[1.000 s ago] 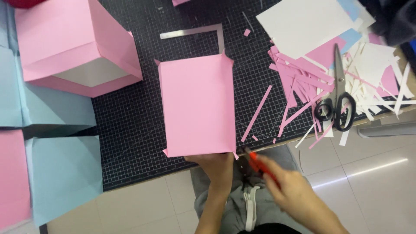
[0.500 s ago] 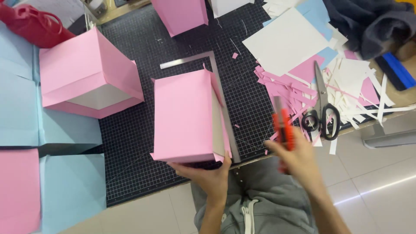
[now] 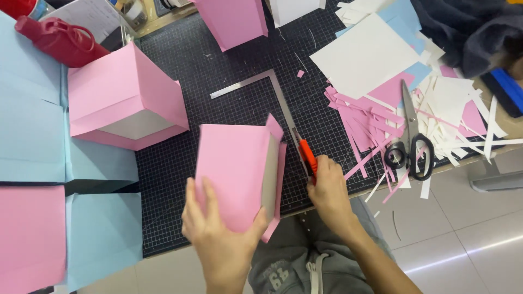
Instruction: Trimming excess paper from the edges of pink cardboard boxes using a utility knife
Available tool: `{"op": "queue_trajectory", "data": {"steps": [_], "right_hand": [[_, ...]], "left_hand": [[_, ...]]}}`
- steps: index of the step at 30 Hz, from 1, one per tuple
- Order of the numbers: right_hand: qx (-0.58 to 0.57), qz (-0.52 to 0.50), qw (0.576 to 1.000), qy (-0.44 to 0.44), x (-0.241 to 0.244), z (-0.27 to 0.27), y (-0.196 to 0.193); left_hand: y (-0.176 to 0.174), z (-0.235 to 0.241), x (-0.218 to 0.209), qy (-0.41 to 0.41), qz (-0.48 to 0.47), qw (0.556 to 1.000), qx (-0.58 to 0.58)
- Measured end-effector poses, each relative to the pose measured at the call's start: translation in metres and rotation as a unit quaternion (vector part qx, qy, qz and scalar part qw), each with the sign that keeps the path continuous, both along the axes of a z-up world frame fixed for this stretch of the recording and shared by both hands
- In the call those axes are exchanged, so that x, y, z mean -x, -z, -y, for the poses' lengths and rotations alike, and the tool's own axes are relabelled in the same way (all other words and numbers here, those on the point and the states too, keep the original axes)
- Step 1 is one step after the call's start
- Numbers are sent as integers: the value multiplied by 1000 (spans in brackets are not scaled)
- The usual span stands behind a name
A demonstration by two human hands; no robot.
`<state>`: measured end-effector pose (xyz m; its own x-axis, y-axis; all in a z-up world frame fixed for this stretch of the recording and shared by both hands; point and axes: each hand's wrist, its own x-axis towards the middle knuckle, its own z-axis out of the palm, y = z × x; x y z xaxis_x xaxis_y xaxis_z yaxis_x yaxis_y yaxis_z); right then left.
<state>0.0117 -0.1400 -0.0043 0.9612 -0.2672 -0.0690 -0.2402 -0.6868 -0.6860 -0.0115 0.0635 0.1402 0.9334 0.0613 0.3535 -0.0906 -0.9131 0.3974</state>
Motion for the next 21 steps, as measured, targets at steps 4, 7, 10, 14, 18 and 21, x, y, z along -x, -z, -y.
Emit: {"op": "queue_trajectory", "data": {"steps": [4,7,10,14,18,21], "right_hand": [[11,23,1000,18,-1,-3,8],[-182,39,981,57,-5,-11,-42],[-490,-12,865,107,-7,-31,-80],[-453,-55,887,73,-6,-38,-51],[-371,-50,927,34,-5,-36,-46],[-373,-62,925,36,-10,-39,-58]], "left_hand": [[4,14,-2,-11,15,1000,-7],[32,27,2,-5,178,980,94],[69,38,13,0,250,957,148],[137,43,10,17,208,956,205],[128,21,9,20,81,932,351],[144,-1,6,87,45,943,317]]}}
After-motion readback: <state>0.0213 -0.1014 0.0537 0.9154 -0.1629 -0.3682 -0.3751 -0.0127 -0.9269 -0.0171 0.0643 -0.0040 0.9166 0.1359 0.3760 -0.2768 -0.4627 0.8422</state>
